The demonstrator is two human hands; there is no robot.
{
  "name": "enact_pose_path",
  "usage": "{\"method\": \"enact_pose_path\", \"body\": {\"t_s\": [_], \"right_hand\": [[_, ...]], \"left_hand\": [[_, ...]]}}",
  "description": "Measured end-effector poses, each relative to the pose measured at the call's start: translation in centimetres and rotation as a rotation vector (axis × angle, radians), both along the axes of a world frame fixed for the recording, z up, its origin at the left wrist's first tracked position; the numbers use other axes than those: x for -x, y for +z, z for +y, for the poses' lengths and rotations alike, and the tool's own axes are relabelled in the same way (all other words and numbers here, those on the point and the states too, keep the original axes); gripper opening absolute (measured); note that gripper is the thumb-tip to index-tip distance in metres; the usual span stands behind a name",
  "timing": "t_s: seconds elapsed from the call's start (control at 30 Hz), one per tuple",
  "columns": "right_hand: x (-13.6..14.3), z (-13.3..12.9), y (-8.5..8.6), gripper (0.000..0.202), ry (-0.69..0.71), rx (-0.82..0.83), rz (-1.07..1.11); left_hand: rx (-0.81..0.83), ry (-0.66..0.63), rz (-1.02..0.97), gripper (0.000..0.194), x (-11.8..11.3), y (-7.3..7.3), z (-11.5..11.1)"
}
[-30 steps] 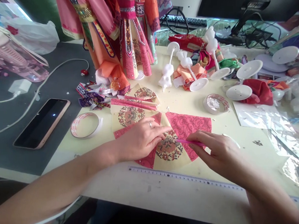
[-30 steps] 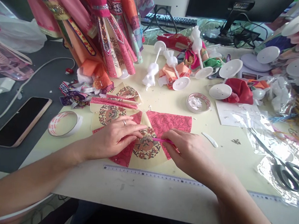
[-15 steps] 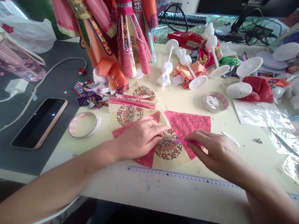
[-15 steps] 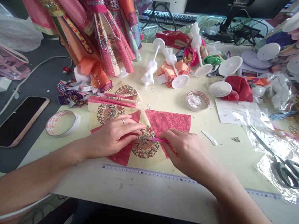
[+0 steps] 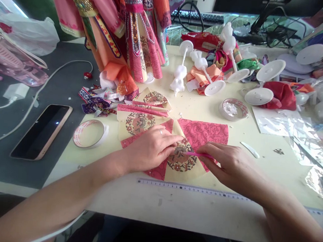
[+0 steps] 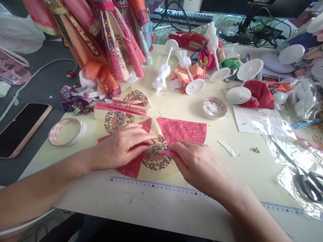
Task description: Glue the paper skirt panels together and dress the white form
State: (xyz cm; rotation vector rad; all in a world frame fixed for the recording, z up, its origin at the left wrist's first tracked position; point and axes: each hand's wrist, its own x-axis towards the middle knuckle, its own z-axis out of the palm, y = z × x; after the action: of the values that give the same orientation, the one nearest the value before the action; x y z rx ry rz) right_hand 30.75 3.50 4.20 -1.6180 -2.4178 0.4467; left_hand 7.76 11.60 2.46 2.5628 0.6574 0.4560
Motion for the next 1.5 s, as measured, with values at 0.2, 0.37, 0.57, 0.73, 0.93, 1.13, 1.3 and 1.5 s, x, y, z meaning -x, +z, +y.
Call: {"method": "enact_pose_path", "body": {"t_s": [0.2, 0.37, 0.57, 0.73, 0.93, 1.13, 1.3, 1.5], "right_hand": [[0.02, -0.04, -0.09, 0.026, 0.007, -0.007, 0.017], [0.03, 0.00, -0.23, 0.024, 0.011, -0.023, 0.016], [0.02, 0.05, -0.29, 0.022, 0.004, -0.035, 0.005], [-0.02, -0.02, -0.19, 0.022, 0.000, -0.040, -0.005], [-0.09, 0.06, -0.23, 0.022, 0.005, -0.050, -0.012], [-0.14, 0.06, -0.26, 0.023, 0.017, -0.066, -0.012], [-0.10, 0.09, -0.30, 0.023, 0.018, -0.074, -0.011], [-0.03, 0.11, -0.22, 0.024, 0.025, -0.067, -0.014]], "left_hand": [[-0.015, -0.032, -0.012, 0.028, -0.11, 0.06, 0.07], [-0.042, -0.031, -0.026, 0.026, -0.08, -0.05, -0.03], [-0.057, -0.031, -0.026, 0.028, -0.05, -0.20, 0.03], [-0.053, -0.030, -0.027, 0.027, -0.01, -0.24, 0.04], [-0.044, -0.031, -0.028, 0.029, 0.00, -0.20, -0.02], [-0.056, -0.028, -0.034, 0.029, -0.06, -0.15, -0.04], [-0.061, -0.032, -0.030, 0.029, -0.06, -0.08, -0.06], [-0.107, -0.059, -0.067, 0.030, -0.01, -0.34, 0.04]]}}
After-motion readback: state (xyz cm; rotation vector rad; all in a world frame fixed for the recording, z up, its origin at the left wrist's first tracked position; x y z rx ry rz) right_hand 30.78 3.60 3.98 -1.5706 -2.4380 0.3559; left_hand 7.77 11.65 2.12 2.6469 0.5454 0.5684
